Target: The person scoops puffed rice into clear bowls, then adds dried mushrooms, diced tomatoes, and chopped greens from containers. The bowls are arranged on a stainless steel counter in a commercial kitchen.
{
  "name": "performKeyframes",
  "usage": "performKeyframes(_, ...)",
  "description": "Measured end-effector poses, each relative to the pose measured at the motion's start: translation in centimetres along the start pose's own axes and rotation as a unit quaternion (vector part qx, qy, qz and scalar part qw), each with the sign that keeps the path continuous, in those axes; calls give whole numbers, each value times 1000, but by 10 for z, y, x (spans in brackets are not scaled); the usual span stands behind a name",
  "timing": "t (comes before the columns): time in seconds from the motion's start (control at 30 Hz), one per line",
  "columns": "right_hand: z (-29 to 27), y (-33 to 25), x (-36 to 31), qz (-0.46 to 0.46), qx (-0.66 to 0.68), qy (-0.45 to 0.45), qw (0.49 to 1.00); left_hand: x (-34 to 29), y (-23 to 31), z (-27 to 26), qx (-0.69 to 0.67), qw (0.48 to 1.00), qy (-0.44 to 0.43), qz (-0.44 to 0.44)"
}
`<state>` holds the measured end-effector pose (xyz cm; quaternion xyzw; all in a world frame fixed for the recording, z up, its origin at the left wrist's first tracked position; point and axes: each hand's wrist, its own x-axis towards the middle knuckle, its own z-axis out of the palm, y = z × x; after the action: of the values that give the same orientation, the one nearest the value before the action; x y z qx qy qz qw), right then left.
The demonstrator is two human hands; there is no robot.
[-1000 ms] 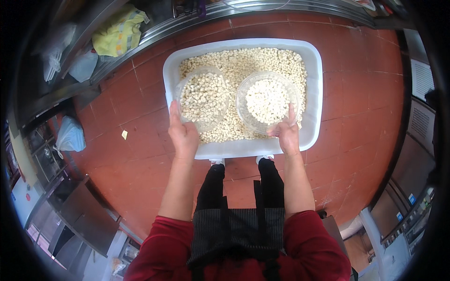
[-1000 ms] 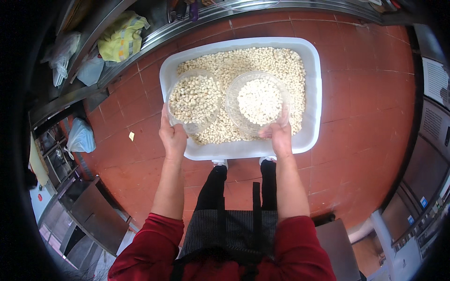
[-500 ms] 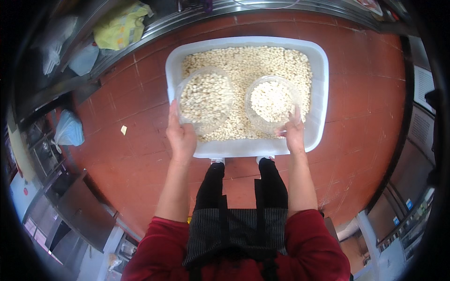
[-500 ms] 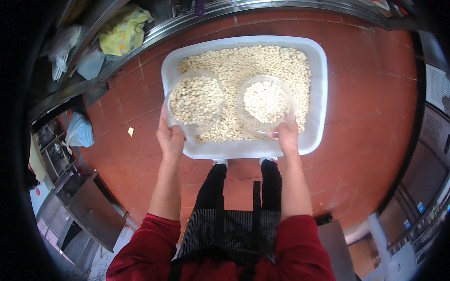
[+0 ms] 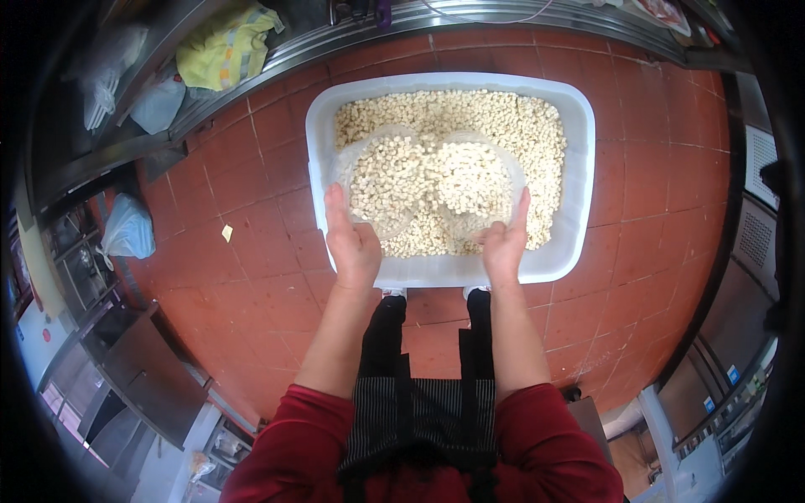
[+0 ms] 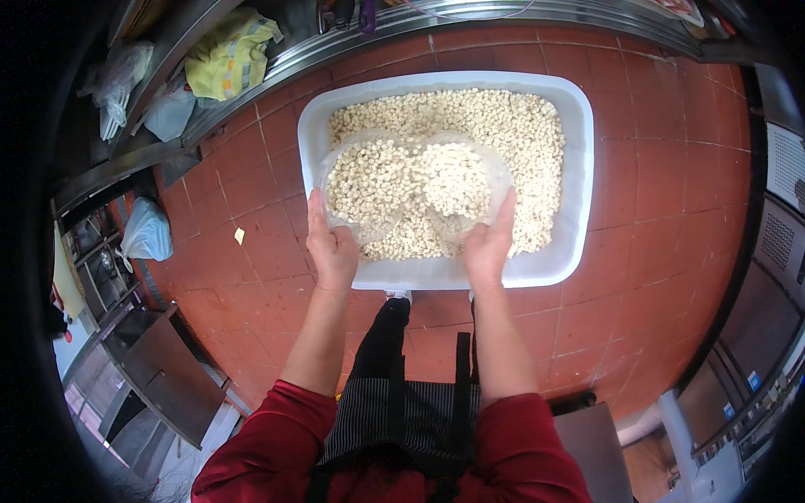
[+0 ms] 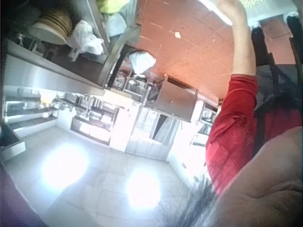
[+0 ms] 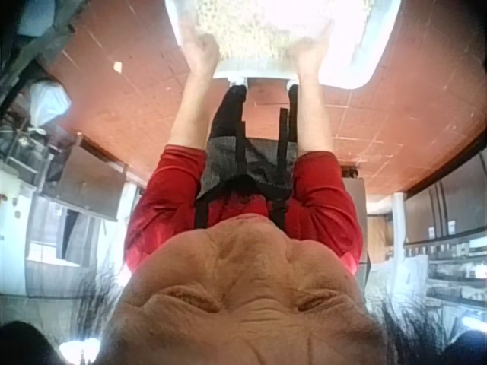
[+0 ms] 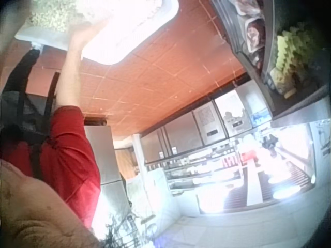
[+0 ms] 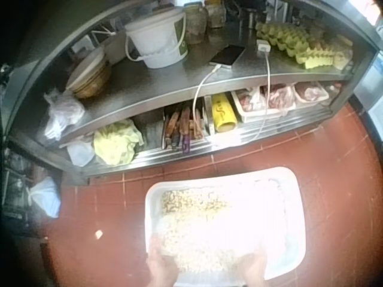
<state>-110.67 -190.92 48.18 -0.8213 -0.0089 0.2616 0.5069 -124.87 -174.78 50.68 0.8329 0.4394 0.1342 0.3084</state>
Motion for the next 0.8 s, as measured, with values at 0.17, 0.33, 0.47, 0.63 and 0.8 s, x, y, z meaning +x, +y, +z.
performKeyframes(0.17,-14,-6,-7,140,139,-30,980,0,-1,0,30,999,-3,10)
performKeyframes(0.33,0,4,-8,131,121,-78,981,-2,5,4,8,1000,-3,24)
performKeyframes(0.47,-3,12,6,115,107,-18,987,3,-1,-11,9,1000,11,10)
performKeyframes(0.63,-45,5,6,190,210,-86,955,11,-14,-34,-396,878,-53,-264)
performKeyframes(0.8,-64,15,8,213,259,-151,930,13,-35,-42,-509,788,-98,-331)
